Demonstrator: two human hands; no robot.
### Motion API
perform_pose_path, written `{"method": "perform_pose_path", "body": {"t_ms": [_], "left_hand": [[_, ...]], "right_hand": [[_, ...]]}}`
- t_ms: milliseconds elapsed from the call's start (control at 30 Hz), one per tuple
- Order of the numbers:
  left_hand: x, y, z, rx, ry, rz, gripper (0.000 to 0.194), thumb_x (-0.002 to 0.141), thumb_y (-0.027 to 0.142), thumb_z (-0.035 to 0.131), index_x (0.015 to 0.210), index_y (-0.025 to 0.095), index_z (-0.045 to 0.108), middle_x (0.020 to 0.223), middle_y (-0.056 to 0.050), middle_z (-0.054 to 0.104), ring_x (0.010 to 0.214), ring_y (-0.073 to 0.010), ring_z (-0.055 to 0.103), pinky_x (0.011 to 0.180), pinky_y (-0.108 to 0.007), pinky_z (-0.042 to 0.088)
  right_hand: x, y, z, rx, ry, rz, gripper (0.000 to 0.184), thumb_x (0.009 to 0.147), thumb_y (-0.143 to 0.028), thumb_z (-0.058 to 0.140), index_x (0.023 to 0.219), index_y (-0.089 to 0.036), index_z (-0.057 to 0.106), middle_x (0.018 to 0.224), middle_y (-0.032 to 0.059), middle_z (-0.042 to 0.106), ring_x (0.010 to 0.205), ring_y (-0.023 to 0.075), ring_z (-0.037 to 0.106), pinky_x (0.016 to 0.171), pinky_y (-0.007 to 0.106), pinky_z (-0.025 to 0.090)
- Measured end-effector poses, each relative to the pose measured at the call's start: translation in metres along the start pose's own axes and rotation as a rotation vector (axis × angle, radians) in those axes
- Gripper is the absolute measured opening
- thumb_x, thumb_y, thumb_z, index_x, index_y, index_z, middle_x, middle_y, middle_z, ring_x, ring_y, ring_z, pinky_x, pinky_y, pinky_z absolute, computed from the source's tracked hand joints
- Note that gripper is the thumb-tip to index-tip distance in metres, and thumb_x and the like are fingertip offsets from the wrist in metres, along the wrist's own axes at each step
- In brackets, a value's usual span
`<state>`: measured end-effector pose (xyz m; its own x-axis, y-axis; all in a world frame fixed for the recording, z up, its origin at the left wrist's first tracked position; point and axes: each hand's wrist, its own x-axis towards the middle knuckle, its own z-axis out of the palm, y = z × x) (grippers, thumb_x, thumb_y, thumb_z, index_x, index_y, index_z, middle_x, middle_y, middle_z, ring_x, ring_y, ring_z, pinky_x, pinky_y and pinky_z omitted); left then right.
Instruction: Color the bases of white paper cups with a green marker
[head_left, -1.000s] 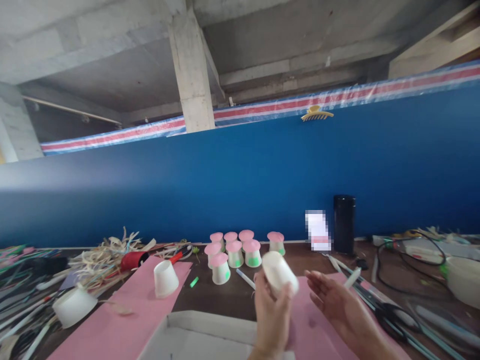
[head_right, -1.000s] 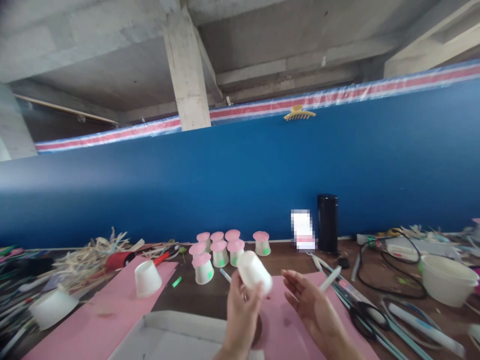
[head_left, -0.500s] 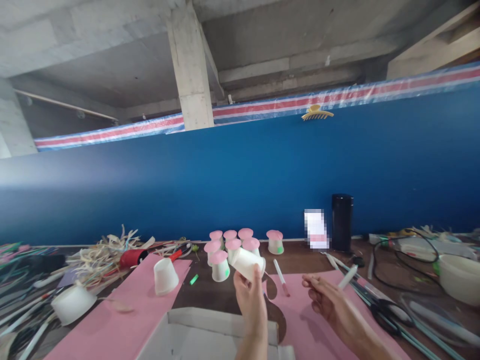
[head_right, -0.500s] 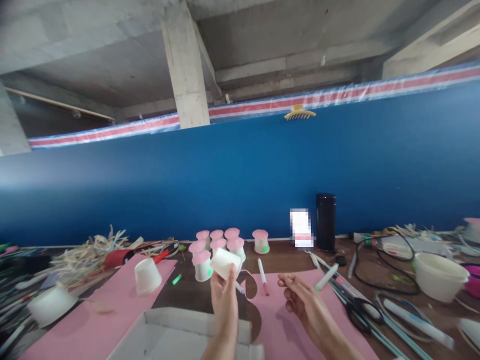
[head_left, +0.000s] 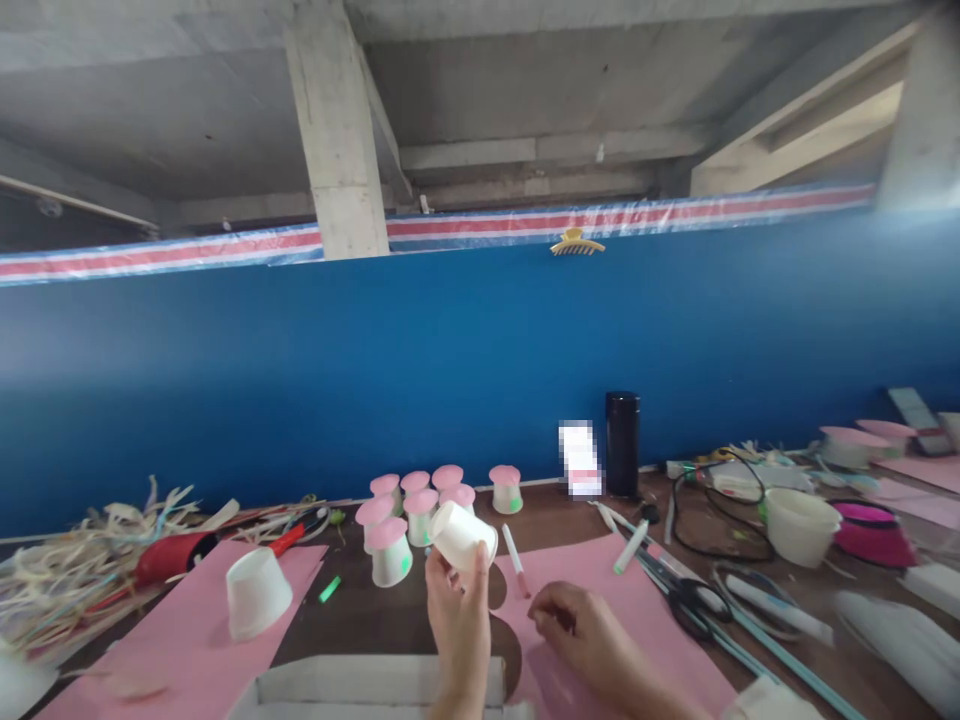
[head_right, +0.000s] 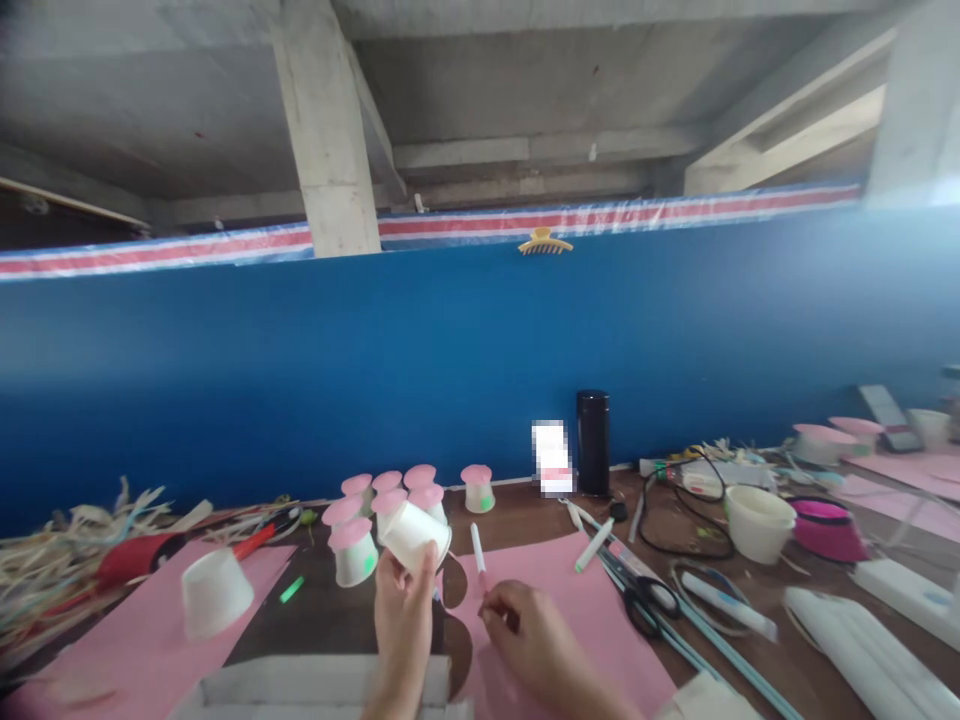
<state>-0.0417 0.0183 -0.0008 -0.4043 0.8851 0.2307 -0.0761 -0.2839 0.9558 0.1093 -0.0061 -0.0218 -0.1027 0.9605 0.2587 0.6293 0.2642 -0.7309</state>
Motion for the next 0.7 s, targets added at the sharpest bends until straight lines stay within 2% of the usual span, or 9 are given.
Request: {"method": "perform_pose_path", "body": {"t_ms": [167,267,333,433,567,700], "left_hand": [[0.0,0.0,-0.002,0.083,-0.017,-0.011,0.056,0.07,0.052,0.061,0.112,0.014,0.053,0.1,-0.012,0.065,0.085,-0.0266,0.063,0.072,-0.036,0.046],[-0.002,0.002,-0.002,0.094,-0.042,-0.01,0.057,0.07,0.053,0.06,0.111,0.014,0.053,0.1,-0.012,0.065,0.086,-0.0267,0.063,0.072,-0.035,0.045],[-0.004,0.005,-0.002,0.094,-0.027,-0.019,0.058,0.069,0.055,0.06,0.11,0.014,0.054,0.099,-0.012,0.066,0.085,-0.0274,0.062,0.072,-0.036,0.045],[-0.007,0.012,-0.001,0.084,-0.015,-0.028,0.057,0.069,0.056,0.06,0.108,0.014,0.055,0.098,-0.012,0.066,0.087,-0.0279,0.062,0.073,-0.036,0.044],[-0.009,0.017,-0.001,0.083,-0.016,-0.033,0.057,0.069,0.056,0.059,0.106,0.014,0.056,0.098,-0.012,0.066,0.087,-0.0282,0.062,0.073,-0.037,0.044],[-0.009,0.015,-0.002,0.079,-0.019,-0.028,0.056,0.067,0.056,0.061,0.104,0.014,0.058,0.094,-0.011,0.066,0.086,-0.028,0.062,0.072,-0.036,0.045]], "right_hand": [[0.009,0.021,-0.028,-0.184,0.198,0.152,0.025,0.083,-0.032,0.04,0.084,-0.022,0.063,0.078,0.0023,0.067,0.068,0.0169,0.059,0.059,0.025,0.036],[0.011,0.033,-0.043,-0.292,0.264,0.256,0.024,0.083,-0.032,0.04,0.085,-0.024,0.062,0.082,0.0027,0.068,0.071,0.0181,0.061,0.059,0.026,0.035],[0.012,0.041,-0.05,-0.352,0.278,0.312,0.024,0.083,-0.032,0.039,0.088,-0.025,0.062,0.082,0.0029,0.068,0.075,0.0198,0.062,0.059,0.027,0.035],[0.013,0.052,-0.059,-0.421,0.271,0.401,0.03,0.082,-0.032,0.039,0.102,-0.026,0.06,0.087,0.0054,0.068,0.082,0.0239,0.064,0.061,0.03,0.038],[0.013,0.064,-0.067,-0.495,0.251,0.488,0.042,0.083,-0.038,0.04,0.12,-0.028,0.055,0.108,0.0106,0.063,0.093,0.0295,0.062,0.068,0.038,0.043],[0.014,0.072,-0.067,-0.539,0.222,0.515,0.046,0.084,-0.043,0.039,0.127,-0.031,0.051,0.119,0.0129,0.058,0.099,0.032,0.06,0.074,0.045,0.044]]}}
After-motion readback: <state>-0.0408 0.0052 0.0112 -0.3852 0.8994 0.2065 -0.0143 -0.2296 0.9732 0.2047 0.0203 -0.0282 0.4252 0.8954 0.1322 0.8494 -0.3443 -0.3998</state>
